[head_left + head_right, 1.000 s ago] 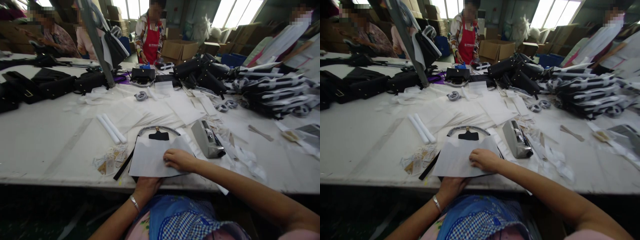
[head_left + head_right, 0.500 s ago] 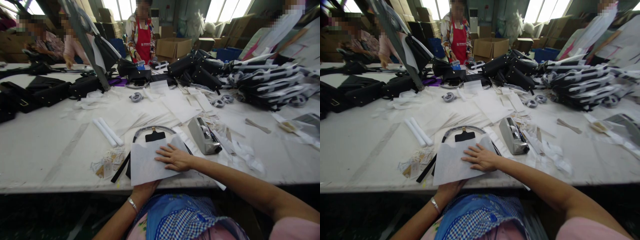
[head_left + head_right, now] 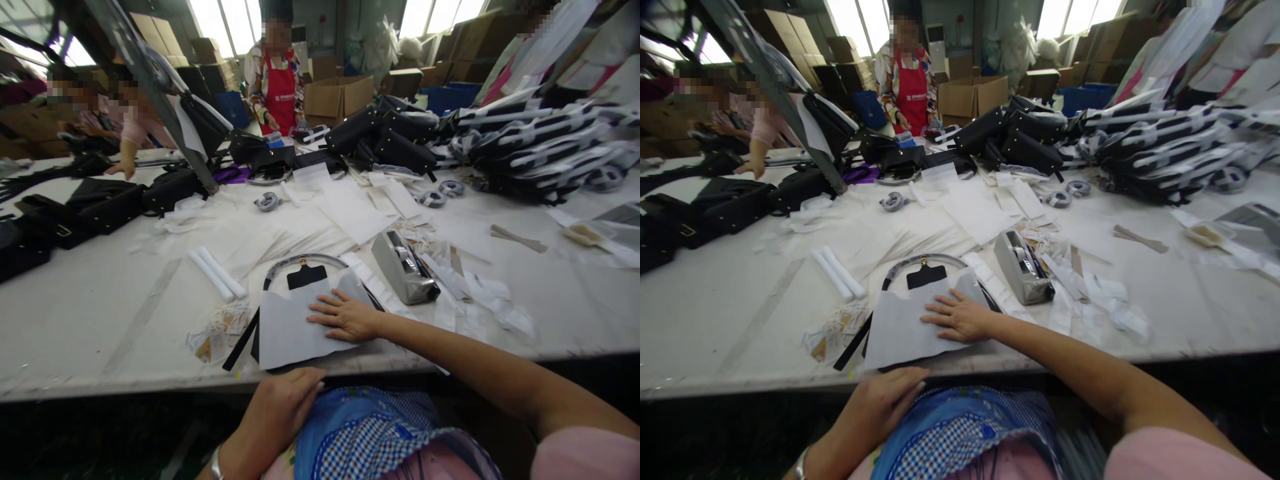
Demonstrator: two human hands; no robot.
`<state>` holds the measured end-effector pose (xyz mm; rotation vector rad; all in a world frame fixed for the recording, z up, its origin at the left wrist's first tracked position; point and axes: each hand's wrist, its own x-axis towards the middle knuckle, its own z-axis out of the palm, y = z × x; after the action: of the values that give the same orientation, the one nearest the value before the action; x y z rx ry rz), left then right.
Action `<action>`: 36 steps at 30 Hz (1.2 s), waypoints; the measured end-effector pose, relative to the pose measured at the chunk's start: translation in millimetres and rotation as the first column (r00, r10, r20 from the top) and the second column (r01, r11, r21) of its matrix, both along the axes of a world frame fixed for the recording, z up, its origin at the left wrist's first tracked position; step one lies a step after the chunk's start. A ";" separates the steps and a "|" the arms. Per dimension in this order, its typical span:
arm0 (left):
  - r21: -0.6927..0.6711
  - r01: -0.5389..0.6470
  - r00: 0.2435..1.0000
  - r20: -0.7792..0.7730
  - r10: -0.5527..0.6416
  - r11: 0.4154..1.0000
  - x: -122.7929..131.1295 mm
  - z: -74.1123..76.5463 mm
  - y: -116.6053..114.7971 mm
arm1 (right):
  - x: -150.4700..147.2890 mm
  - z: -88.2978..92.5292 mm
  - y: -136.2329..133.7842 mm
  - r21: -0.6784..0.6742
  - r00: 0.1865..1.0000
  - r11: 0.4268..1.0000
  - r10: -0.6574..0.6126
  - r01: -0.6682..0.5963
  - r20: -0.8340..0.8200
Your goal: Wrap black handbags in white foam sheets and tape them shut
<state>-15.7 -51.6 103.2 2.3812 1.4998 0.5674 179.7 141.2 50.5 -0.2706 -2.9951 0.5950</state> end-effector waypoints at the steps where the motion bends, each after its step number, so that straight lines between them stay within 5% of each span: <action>1: -0.032 -0.010 0.998 0.067 0.012 0.999 2.8 7.7 6.9 | 0.1 -0.4 -0.2 -0.002 1.000 1.000 -0.001 0.001 -0.002; 4: -0.030 -0.078 0.995 0.057 0.080 0.996 4.2 6.3 39.0 | 0.2 -2.3 -0.6 -0.008 1.000 1.000 -0.010 0.010 -0.012; 8: 0.082 -0.101 0.978 -0.173 0.114 0.991 -13.5 -32.5 75.4 | 1.1 -5.8 -0.7 -0.020 0.999 1.000 -0.019 0.018 -0.040; 12: 0.086 -0.121 0.972 -0.191 0.135 0.989 -26.8 -57.9 78.5 | 5.5 -6.8 -2.0 -0.088 0.991 0.993 -0.084 0.074 -0.106; 29: 0.063 -0.151 0.969 -0.188 0.161 0.986 -23.0 -60.3 73.4 | 7.3 -2.9 -4.3 0.034 0.990 0.999 -0.032 0.037 -0.140; 36: 0.124 -0.152 0.977 -0.134 0.168 0.981 -21.5 -61.3 67.8 | 11.1 -11.1 -6.6 -0.057 0.974 0.994 -0.098 0.088 -0.202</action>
<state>-37.2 16.2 41.9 2.4466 1.7792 0.5386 190.8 134.7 39.4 -0.3297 -2.7574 0.6427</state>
